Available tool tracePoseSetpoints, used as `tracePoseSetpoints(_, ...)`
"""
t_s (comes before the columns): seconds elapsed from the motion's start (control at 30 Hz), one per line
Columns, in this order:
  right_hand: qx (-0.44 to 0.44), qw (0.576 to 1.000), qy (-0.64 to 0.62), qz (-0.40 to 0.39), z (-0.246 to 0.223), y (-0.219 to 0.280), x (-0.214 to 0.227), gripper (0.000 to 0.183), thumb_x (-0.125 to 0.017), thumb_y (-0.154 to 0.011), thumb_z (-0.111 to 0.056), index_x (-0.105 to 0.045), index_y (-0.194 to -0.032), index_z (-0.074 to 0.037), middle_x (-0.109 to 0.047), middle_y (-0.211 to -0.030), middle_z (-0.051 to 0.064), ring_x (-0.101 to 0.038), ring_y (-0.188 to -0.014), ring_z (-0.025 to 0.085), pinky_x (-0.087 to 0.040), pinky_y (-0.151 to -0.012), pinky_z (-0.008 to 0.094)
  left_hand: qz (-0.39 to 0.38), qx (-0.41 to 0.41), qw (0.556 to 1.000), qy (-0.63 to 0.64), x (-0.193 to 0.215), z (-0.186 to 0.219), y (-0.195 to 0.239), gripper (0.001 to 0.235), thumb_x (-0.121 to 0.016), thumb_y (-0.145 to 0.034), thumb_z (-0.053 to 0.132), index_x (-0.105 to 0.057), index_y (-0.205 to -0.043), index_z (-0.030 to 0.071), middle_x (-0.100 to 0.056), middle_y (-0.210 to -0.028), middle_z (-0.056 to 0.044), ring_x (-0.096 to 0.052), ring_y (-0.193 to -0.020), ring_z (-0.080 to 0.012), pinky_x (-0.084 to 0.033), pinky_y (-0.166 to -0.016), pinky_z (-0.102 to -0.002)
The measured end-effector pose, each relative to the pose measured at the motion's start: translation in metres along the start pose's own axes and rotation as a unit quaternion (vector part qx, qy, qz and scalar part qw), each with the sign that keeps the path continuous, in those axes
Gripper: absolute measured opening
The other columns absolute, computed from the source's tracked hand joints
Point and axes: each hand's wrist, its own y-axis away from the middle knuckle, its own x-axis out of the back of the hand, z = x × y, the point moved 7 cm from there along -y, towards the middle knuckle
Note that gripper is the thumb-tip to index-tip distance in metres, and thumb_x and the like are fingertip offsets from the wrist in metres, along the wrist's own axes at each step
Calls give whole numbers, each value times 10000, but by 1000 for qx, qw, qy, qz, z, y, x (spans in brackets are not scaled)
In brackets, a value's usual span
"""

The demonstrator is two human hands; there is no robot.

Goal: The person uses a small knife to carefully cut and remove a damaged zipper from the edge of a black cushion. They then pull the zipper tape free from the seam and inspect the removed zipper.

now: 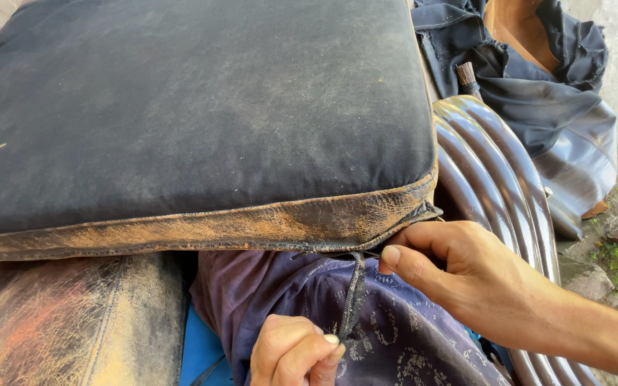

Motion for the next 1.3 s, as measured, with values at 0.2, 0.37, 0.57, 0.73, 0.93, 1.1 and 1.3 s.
tracePoseSetpoints(0.2,6,1000,-17,-10,-4,2,0,370,-645,-930,-367,-768,-862,-25,-535,-552,27,-408,-571,91,-408,-494,349,19,13,1000,-6,8,-4,7,224,-816,-852,147,-653,-1000,108,-609,-869,-11,-632,-685,-145,-542,-626,-270)
tracePoseSetpoints(0.37,-27,1000,-4,-14,-10,3,-1,382,-657,-942,-395,-782,-916,-35,-538,-553,45,-429,-554,105,-400,-508,361,-5,-10,1000,5,6,-3,7,236,-829,-847,157,-658,-998,98,-608,-869,-19,-634,-681,-141,-536,-606,-265)
tracePoseSetpoints(0.57,15,1000,-7,-3,-16,1,0,366,-632,-922,-362,-805,-910,-40,-612,-557,52,-452,-572,97,-439,-503,345,-12,-36,999,-5,3,1,4,258,-840,-809,142,-660,-988,96,-606,-862,-20,-635,-661,-147,-529,-583,-263)
tracePoseSetpoints(0.73,16,1000,-5,19,-8,0,-3,400,-659,-937,-393,-779,-892,-15,-621,-577,66,-463,-581,102,-450,-516,349,-19,-59,998,-14,9,-2,13,301,-866,-769,125,-642,-970,112,-598,-860,-15,-633,-675,-152,-528,-591,-263)
tracePoseSetpoints(0.93,108,994,-17,27,-16,3,-2,349,-644,-951,-345,-799,-953,-32,-700,-669,44,-588,-567,97,-511,-518,336,-8,-36,999,-14,22,-10,21,313,-866,-740,107,-650,-965,124,-599,-865,-12,-639,-684,-140,-544,-599,-264)
tracePoseSetpoints(1.1,47,998,18,31,-17,2,-4,347,-639,-910,-347,-788,-926,-34,-712,-608,115,-586,-548,140,-503,-547,364,-27,-82,996,-20,15,-3,20,313,-885,-764,162,-655,-972,124,-603,-876,-12,-648,-695,-139,-553,-605,-267)
tracePoseSetpoints(1.3,20,998,37,45,-16,1,-6,409,-679,-942,-387,-747,-859,8,-641,-593,151,-532,-566,154,-478,-551,390,-31,-85,995,-39,8,6,14,311,-892,-770,176,-655,-965,131,-593,-869,-3,-640,-696,-140,-549,-601,-263)
